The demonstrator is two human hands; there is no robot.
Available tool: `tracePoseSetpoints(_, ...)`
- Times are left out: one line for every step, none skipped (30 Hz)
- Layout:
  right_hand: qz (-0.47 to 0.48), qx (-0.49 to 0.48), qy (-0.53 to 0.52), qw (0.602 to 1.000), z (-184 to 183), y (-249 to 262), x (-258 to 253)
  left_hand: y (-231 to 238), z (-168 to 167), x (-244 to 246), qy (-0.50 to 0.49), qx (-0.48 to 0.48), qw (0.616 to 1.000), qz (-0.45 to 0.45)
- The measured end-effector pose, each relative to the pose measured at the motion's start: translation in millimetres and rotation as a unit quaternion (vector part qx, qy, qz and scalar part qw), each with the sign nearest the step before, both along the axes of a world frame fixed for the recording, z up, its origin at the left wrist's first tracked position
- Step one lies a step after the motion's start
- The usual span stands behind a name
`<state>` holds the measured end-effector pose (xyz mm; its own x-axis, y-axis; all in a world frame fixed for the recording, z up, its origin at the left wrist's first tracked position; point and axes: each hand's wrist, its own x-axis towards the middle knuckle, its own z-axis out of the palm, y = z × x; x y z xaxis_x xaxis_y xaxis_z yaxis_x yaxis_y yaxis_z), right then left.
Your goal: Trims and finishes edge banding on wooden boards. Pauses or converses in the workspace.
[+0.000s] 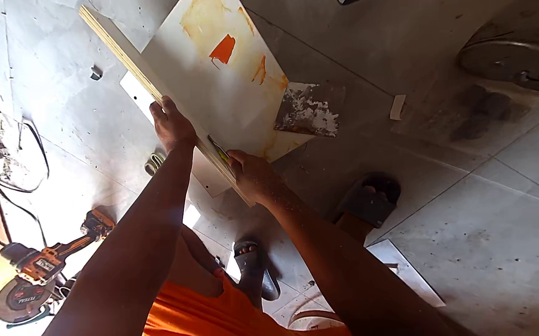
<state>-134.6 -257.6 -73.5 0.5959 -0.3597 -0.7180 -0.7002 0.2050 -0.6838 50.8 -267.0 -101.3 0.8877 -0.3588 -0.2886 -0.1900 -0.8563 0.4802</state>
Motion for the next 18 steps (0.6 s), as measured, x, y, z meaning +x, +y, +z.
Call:
tracePoseSetpoints(-0.014, -0.014, -0.006, 1.0, 0.8, 2.3, -0.6, 0.5, 0.0, 0.3, 0.002, -0.002, 1.0, -0.001)
tracePoseSetpoints(-0.016, -0.02, -0.007, 1.0, 2.1, 2.0, -0.8, 0.2, 0.2, 0.3, 0.002, -0.004, 1.0, -0.002)
tracePoseSetpoints(-0.014, -0.02, -0.005, 1.0, 3.3, 1.0, -0.8, -0.1, 0.1, 0.4, 0.001, -0.002, 1.0, -0.004)
tracePoseSetpoints(-0.016, -0.02, -0.006, 1.0, 4.2, 0.5, -0.5, 0.0, 0.8, 0.3, 0.003, -0.001, 1.0, -0.005)
tracePoseSetpoints(-0.018, -0.017, -0.008, 1.0, 4.5, -0.4, 0.4, -0.2, 1.4, 0.4, 0.008, -0.001, 1.0, -0.005)
tracePoseSetpoints(-0.02, -0.015, -0.009, 1.0, 4.0, -0.7, 1.3, 0.0, 1.7, 0.2, 0.011, -0.002, 1.0, -0.005)
tracePoseSetpoints(-0.022, -0.014, -0.01, 1.0, 3.2, -0.7, 2.1, 0.2, 1.9, 0.0, 0.014, -0.003, 1.0, -0.005)
tracePoseSetpoints(-0.023, -0.012, -0.01, 1.0, 2.1, -0.9, 2.8, 0.0, 2.3, 0.2, 0.017, -0.003, 1.0, -0.004)
tracePoseSetpoints(-0.024, -0.01, -0.01, 1.0, 1.4, -1.1, 3.2, -0.5, 3.0, 0.4, 0.019, -0.001, 1.0, -0.004)
tracePoseSetpoints(-0.025, -0.007, -0.008, 1.0, 1.6, -1.3, 3.2, -0.5, 3.1, 0.6, 0.019, 0.0, 1.0, -0.005)
tracePoseSetpoints(-0.025, -0.004, -0.006, 1.0, 2.2, -1.6, 2.8, -0.3, 2.8, 1.0, 0.019, 0.0, 1.0, -0.006)
tracePoseSetpoints(-0.025, 0.0, -0.006, 1.0, 2.8, -1.5, 1.8, -0.1, 2.3, 1.1, 0.016, 0.001, 1.0, -0.006)
tracePoseSetpoints(-0.025, 0.003, -0.005, 1.0, 3.0, -0.2, -0.3, 0.1, 2.1, 0.9, 0.015, 0.004, 1.0, -0.007)
tracePoseSetpoints(-0.023, 0.005, -0.003, 1.0, 2.2, 1.8, -3.2, -0.1, 2.2, 0.5, 0.013, 0.008, 1.0, -0.008)
tracePoseSetpoints(-0.018, 0.004, 0.0, 1.0, 0.4, 4.1, -7.4, -1.0, 2.6, 0.3, 0.012, 0.01, 1.0, -0.01)
tracePoseSetpoints(-0.009, 0.007, 0.006, 1.0, 0.0, 6.3, -12.7, -1.3, 3.6, -0.3, 0.012, 0.012, 1.0, -0.012)
tracePoseSetpoints(0.0, 0.015, 0.014, 1.0, 0.3, 8.0, -18.3, -1.3, 4.5, -0.7, 0.011, 0.014, 1.0, -0.012)
tracePoseSetpoints(0.007, 0.024, 0.023, 0.999, 1.4, 8.7, -23.3, -1.7, 4.6, -0.8, 0.01, 0.013, 1.0, -0.012)
